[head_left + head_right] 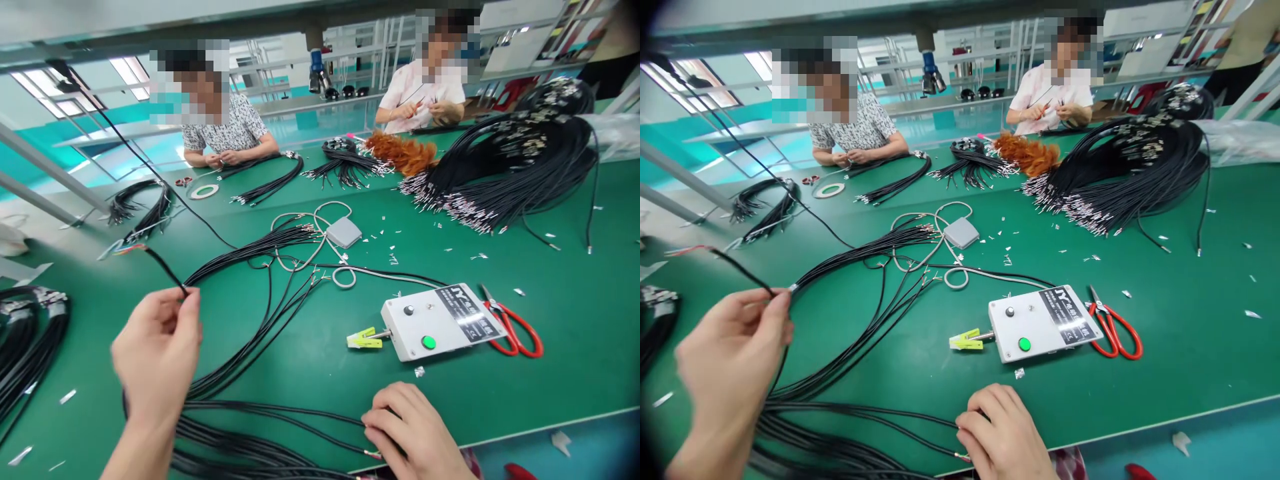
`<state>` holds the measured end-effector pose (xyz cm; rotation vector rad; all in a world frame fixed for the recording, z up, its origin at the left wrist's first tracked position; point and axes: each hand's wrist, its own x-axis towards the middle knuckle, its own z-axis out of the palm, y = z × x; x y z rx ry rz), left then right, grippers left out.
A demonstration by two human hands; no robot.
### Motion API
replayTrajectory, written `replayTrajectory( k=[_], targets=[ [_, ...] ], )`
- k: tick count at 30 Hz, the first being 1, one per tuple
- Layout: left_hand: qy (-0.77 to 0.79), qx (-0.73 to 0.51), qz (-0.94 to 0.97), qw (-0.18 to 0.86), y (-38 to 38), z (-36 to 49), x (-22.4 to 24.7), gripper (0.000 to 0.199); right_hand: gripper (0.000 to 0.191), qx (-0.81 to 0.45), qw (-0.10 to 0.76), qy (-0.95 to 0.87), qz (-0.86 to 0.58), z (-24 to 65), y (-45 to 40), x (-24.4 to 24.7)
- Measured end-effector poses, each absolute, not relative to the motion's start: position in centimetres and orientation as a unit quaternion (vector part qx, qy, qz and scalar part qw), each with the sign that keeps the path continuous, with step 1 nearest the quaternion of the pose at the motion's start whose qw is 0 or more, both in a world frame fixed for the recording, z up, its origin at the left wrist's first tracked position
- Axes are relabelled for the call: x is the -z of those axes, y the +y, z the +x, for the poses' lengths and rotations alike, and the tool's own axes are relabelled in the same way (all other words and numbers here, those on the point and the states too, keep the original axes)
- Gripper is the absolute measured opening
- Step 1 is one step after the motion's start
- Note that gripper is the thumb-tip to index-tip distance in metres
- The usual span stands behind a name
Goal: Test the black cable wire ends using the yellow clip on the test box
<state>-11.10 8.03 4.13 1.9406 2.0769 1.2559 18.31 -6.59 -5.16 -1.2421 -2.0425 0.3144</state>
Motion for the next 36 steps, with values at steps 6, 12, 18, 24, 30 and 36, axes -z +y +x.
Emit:
replayTrajectory(
  k=[6, 12, 18, 24, 30, 36],
  targets=[
    [0.584, -0.306, 0.743, 0.112, 7.9, -6.1, 0.1, 0.032, 0.021, -0.177, 0.412, -0.742, -0.499, 17.9, -6.5, 4.9],
    [0.358, -0.17, 0.851, 0.345, -0.3, -0.7, 0.8, 0.017, 0.006, -0.346, 0.498, -0.544, -0.58, 17.1, -6.2, 4.1],
    [0.392, -0.208, 0.771, 0.457, -0.2, -0.4, 1.0, 0.015, 0.015, -0.293, 0.378, -0.724, -0.497, 17.5, -7.2, 4.1],
    [0.39, -0.236, 0.755, 0.471, -0.1, -0.6, 0.4, 0.02, 0.016, -0.454, 0.414, -0.562, -0.554, 17.5, -6.6, 3.7],
    [0.423, -0.29, 0.741, 0.434, -0.6, -0.4, 0.1, 0.016, 0.035, -0.632, 0.514, -0.316, -0.487, 16.8, -4.9, 2.3],
    [0.45, -0.301, 0.684, 0.49, -0.9, -0.1, 0.3, 0.016, 0.037, -0.693, 0.545, -0.198, -0.428, 15.2, -4.4, 1.6]
  ],
)
